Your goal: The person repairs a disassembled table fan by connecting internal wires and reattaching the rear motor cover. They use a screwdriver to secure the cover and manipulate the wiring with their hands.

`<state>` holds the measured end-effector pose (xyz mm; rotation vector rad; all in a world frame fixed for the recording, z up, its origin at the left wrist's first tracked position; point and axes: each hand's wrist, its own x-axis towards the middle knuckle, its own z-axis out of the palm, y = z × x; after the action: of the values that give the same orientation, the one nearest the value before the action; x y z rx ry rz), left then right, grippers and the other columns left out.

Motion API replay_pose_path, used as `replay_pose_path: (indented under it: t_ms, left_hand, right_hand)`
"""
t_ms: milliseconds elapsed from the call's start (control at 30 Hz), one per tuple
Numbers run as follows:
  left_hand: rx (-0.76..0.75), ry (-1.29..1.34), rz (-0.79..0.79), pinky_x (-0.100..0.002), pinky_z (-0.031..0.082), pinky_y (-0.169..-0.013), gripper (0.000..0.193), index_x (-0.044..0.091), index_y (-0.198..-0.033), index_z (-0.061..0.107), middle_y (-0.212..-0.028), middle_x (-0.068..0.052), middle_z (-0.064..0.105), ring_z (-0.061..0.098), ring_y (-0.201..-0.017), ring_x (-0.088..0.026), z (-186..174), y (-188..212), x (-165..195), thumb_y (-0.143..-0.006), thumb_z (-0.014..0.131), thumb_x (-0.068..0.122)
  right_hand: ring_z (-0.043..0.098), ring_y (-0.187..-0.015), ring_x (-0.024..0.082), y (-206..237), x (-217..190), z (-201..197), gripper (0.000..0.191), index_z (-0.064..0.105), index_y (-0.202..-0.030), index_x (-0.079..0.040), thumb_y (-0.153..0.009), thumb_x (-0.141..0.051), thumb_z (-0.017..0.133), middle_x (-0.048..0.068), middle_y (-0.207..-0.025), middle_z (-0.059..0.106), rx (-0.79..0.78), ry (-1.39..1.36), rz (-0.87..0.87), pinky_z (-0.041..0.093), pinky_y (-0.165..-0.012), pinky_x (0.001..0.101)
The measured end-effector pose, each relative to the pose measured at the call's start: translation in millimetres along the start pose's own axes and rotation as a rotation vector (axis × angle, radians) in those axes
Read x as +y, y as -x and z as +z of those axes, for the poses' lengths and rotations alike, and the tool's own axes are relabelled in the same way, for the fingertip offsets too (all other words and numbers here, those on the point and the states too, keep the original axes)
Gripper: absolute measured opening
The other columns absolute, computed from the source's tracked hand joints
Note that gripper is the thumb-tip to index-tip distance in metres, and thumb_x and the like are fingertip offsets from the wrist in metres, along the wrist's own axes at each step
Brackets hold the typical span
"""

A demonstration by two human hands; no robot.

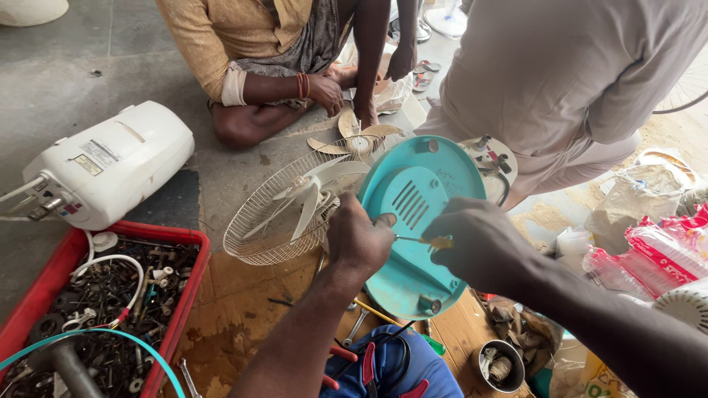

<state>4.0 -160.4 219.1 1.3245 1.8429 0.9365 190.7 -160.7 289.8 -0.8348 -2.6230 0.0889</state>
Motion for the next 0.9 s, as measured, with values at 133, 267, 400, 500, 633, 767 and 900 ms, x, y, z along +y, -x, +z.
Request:
replay_pose_path:
  t_ms: [133, 267, 400, 500, 633, 767, 900]
  left_hand:
    - [-0.032, 0.069, 0.003, -0.048, 0.055, -0.092, 0.055, -0.007, -0.117, 0.052, -0.110, -0.026, 0.067, 0.070, -0.102, -0.040, 0.5, -0.1, -8.3, -0.084, 0.079, 0.026]
    - [-0.030, 0.065, -0.019, -0.048, 0.054, -0.093, 0.055, -0.007, -0.118, 0.053, -0.111, -0.026, 0.067, 0.069, -0.105, -0.040, 2.9, -1.2, -10.7, -0.083, 0.080, 0.027]
    - [0.000, 0.036, 0.038, -0.049, 0.053, -0.093, 0.054, -0.007, -0.114, 0.054, -0.111, -0.026, 0.067, 0.069, -0.105, -0.041, 2.4, -1.1, -14.7, -0.082, 0.081, 0.026]
    - [0.018, 0.054, 0.060, -0.048, 0.055, -0.093, 0.056, -0.009, -0.115, 0.053, -0.109, -0.029, 0.067, 0.070, -0.103, -0.042, 2.8, -1.9, -19.2, -0.082, 0.081, 0.027]
    - [0.023, 0.073, 0.047, -0.049, 0.056, -0.092, 0.053, -0.008, -0.112, 0.054, -0.107, -0.029, 0.068, 0.070, -0.101, -0.043, 2.6, -3.0, -20.1, -0.083, 0.081, 0.027]
    - [0.022, 0.065, 0.068, -0.050, 0.055, -0.091, 0.054, -0.009, -0.112, 0.053, -0.108, -0.029, 0.067, 0.069, -0.103, -0.043, -2.0, -0.5, -18.3, -0.082, 0.081, 0.026]
    - [-0.007, 0.056, 0.034, -0.049, 0.055, -0.092, 0.054, -0.008, -0.114, 0.053, -0.109, -0.029, 0.067, 0.070, -0.103, -0.043, -5.2, 3.1, -19.2, -0.084, 0.080, 0.028]
  right_hand:
    - [0.068, -0.065, 0.021, -2.3, -21.3, 2.7, 0.027, 0.080, -0.090, -0.017, -0.096, -0.040, 0.067, 0.004, -0.076, 0.075, -0.449, 0.245, 0.585, 0.054, -0.064, 0.0381]
    - [0.075, -0.066, 0.020, -17.1, -7.1, 6.9, 0.038, 0.080, -0.096, -0.007, -0.106, -0.036, 0.057, 0.010, -0.078, 0.079, -0.732, -0.112, 0.985, 0.061, -0.065, 0.0347]
    - [0.070, -0.067, 0.018, 0.4, -3.7, 10.4, 0.039, 0.080, -0.097, -0.013, -0.070, -0.040, 0.084, 0.005, -0.078, 0.074, -0.164, -0.020, 0.272, 0.056, -0.059, 0.0371]
    - [0.072, -0.065, 0.018, 12.3, -13.0, 16.4, 0.020, 0.083, -0.096, -0.022, -0.080, -0.032, 0.076, 0.002, -0.081, 0.077, -0.147, 0.141, 0.360, 0.057, -0.061, 0.0365]
    - [0.076, -0.062, 0.019, -3.5, -9.1, 18.7, 0.026, 0.081, -0.094, -0.010, -0.096, -0.031, 0.065, 0.009, -0.079, 0.081, -0.466, -0.093, 0.890, 0.059, -0.063, 0.0374]
    - [0.075, -0.064, 0.015, -4.6, -11.8, 12.1, 0.034, 0.070, -0.109, -0.019, -0.082, -0.035, 0.082, 0.005, -0.085, 0.077, -0.458, -0.185, 0.858, 0.060, -0.063, 0.0332]
    - [0.072, -0.068, 0.020, 9.6, -31.0, 12.4, 0.023, 0.082, -0.096, -0.019, -0.081, -0.034, 0.073, 0.004, -0.087, 0.075, -0.158, 0.145, 0.418, 0.057, -0.061, 0.0384]
